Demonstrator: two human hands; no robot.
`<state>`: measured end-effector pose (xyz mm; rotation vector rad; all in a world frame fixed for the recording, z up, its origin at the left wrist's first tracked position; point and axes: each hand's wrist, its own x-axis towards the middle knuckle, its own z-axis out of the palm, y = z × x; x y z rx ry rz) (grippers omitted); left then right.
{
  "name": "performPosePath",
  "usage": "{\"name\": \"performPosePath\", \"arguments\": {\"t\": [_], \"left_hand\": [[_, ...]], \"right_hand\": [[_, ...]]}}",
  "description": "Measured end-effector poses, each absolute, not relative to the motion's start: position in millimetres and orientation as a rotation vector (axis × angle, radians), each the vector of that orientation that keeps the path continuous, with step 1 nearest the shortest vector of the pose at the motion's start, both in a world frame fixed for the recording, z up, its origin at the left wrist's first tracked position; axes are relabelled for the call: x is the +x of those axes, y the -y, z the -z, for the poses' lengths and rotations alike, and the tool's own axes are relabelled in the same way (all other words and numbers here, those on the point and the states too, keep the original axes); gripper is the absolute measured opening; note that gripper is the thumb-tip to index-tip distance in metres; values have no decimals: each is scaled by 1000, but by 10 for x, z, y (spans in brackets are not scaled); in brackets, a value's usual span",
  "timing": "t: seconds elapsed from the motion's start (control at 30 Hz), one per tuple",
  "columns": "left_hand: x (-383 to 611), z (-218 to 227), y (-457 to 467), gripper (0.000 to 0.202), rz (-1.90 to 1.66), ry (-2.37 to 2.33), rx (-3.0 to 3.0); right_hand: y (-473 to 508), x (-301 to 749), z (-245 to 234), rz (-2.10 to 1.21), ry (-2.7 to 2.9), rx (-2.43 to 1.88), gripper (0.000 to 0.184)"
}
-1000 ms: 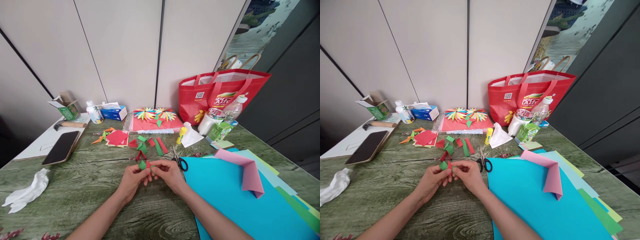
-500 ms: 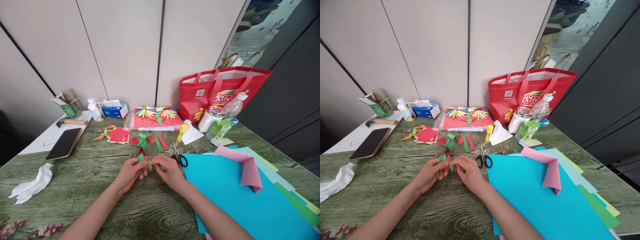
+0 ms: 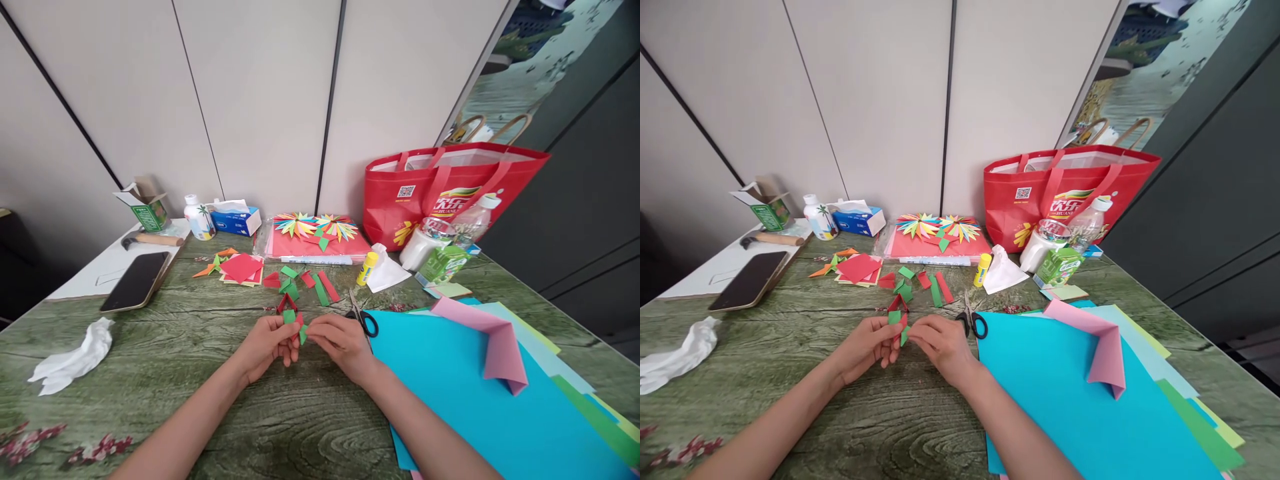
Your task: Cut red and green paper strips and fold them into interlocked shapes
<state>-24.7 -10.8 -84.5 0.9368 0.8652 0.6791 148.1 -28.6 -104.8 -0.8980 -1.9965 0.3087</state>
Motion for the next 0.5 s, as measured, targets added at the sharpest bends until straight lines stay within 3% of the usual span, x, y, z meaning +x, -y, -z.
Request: {"name": "performPosePath", "arguments": {"t": [0.5], "left_hand": [[-251,840,108,28,-685,-871,998]], "right_hand": [[267,1501,1027,-405,2041,-866,17]]}}
